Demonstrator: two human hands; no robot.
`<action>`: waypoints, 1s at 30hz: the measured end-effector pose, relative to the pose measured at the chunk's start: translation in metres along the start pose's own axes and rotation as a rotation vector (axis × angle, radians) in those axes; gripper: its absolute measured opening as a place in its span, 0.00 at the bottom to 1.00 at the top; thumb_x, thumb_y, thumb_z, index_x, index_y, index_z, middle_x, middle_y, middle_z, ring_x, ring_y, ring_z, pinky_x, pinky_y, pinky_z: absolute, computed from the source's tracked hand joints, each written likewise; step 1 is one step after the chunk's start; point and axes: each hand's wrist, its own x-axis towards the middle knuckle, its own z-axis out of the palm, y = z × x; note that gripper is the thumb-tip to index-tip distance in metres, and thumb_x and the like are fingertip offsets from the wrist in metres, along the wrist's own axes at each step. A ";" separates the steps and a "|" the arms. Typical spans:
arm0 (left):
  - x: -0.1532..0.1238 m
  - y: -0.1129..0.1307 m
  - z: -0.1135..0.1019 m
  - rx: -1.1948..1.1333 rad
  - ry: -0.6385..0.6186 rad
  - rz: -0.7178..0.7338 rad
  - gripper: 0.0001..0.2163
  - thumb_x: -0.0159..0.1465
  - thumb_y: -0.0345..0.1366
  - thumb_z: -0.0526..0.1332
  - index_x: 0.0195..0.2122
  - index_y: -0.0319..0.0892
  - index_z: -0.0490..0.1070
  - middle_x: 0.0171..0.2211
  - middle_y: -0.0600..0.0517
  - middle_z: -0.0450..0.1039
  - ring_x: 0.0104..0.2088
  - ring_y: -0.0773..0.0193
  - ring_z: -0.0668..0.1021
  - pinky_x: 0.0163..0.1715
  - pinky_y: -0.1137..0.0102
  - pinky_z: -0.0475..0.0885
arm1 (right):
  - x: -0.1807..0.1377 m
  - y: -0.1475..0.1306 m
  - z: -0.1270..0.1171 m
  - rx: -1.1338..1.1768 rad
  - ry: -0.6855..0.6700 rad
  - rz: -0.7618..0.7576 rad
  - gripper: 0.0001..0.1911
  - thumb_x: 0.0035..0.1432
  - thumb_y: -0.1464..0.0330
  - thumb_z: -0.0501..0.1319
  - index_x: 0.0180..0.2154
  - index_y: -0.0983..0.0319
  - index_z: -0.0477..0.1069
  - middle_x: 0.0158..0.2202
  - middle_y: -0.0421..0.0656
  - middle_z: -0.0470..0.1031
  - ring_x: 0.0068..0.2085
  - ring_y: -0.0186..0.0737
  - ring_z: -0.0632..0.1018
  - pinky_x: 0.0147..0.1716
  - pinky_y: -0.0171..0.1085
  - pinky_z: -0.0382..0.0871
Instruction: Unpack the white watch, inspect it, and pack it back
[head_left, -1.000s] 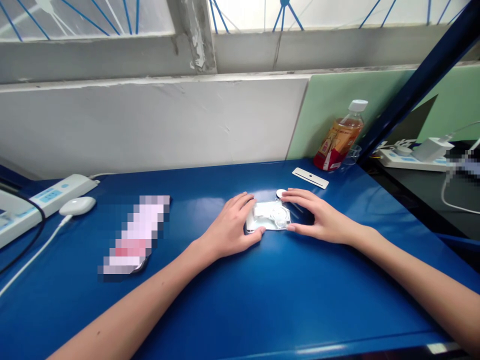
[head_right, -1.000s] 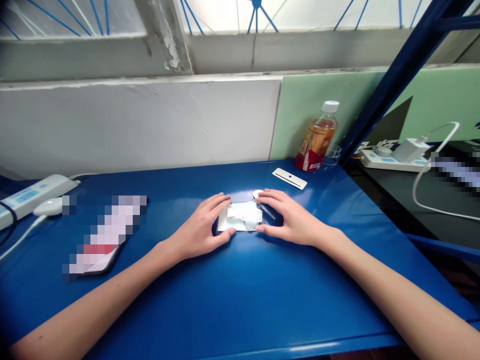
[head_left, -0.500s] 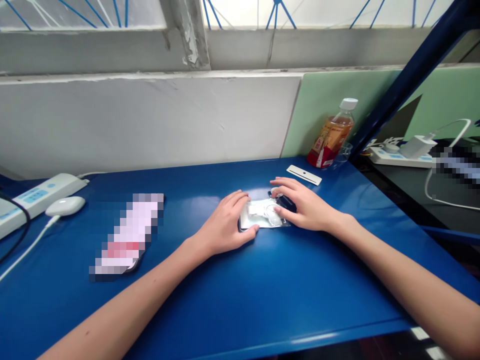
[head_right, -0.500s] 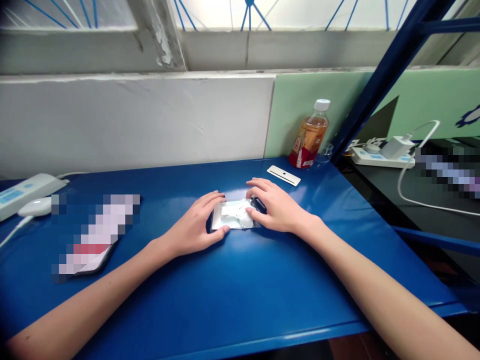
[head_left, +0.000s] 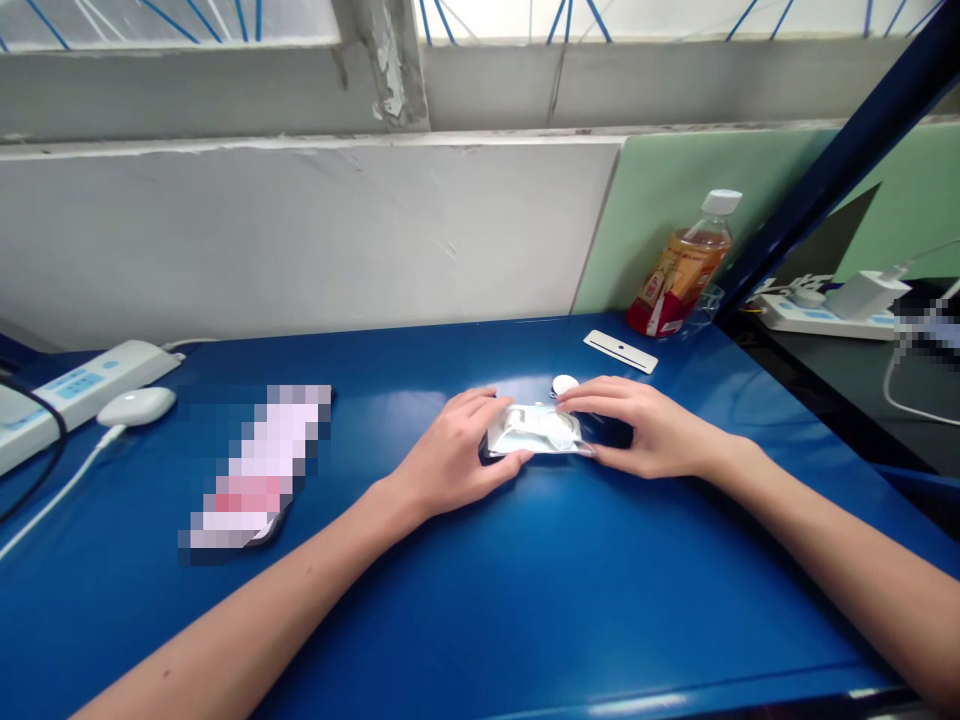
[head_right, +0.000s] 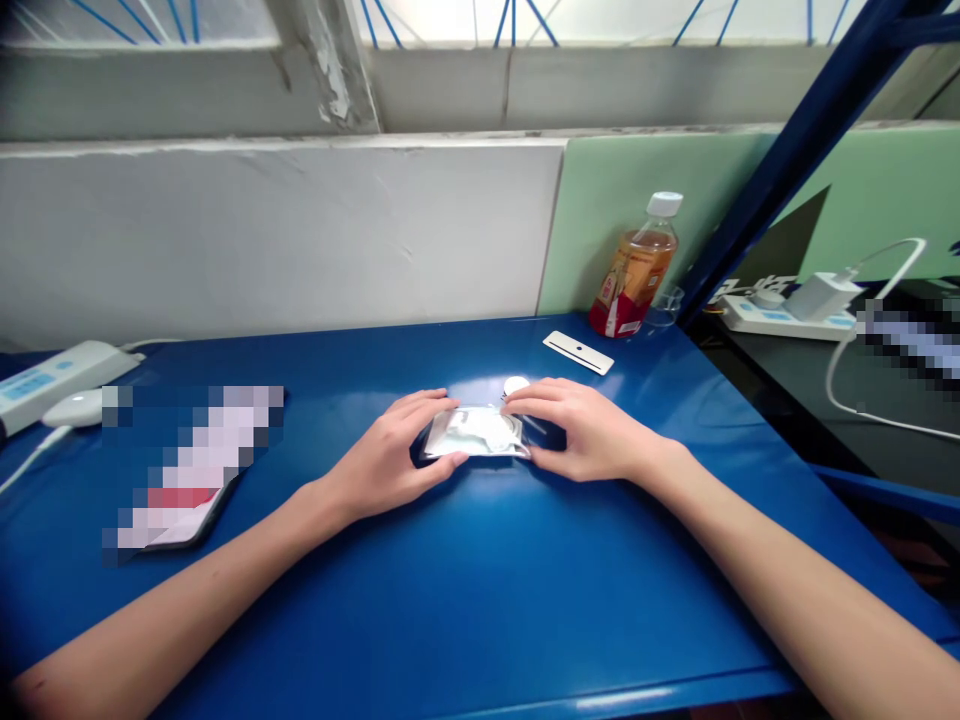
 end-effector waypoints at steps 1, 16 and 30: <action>0.000 0.000 0.000 -0.007 0.011 0.012 0.19 0.66 0.44 0.61 0.55 0.39 0.68 0.52 0.43 0.75 0.57 0.48 0.73 0.58 0.52 0.66 | 0.000 0.000 0.002 0.009 0.027 0.000 0.19 0.60 0.65 0.62 0.53 0.57 0.73 0.54 0.48 0.77 0.52 0.51 0.78 0.52 0.48 0.72; 0.000 -0.004 0.006 -0.037 0.198 -0.011 0.18 0.68 0.35 0.58 0.58 0.38 0.64 0.54 0.40 0.70 0.54 0.54 0.74 0.54 0.60 0.71 | 0.007 -0.008 0.017 0.398 0.201 0.431 0.13 0.63 0.58 0.59 0.39 0.61 0.73 0.26 0.41 0.77 0.26 0.38 0.76 0.26 0.37 0.71; 0.002 -0.008 0.005 0.096 0.006 -0.001 0.19 0.71 0.44 0.54 0.57 0.37 0.67 0.55 0.39 0.69 0.59 0.47 0.68 0.58 0.52 0.65 | -0.001 0.003 0.014 -0.029 -0.030 0.141 0.30 0.63 0.54 0.59 0.61 0.64 0.66 0.65 0.56 0.62 0.67 0.59 0.61 0.62 0.58 0.60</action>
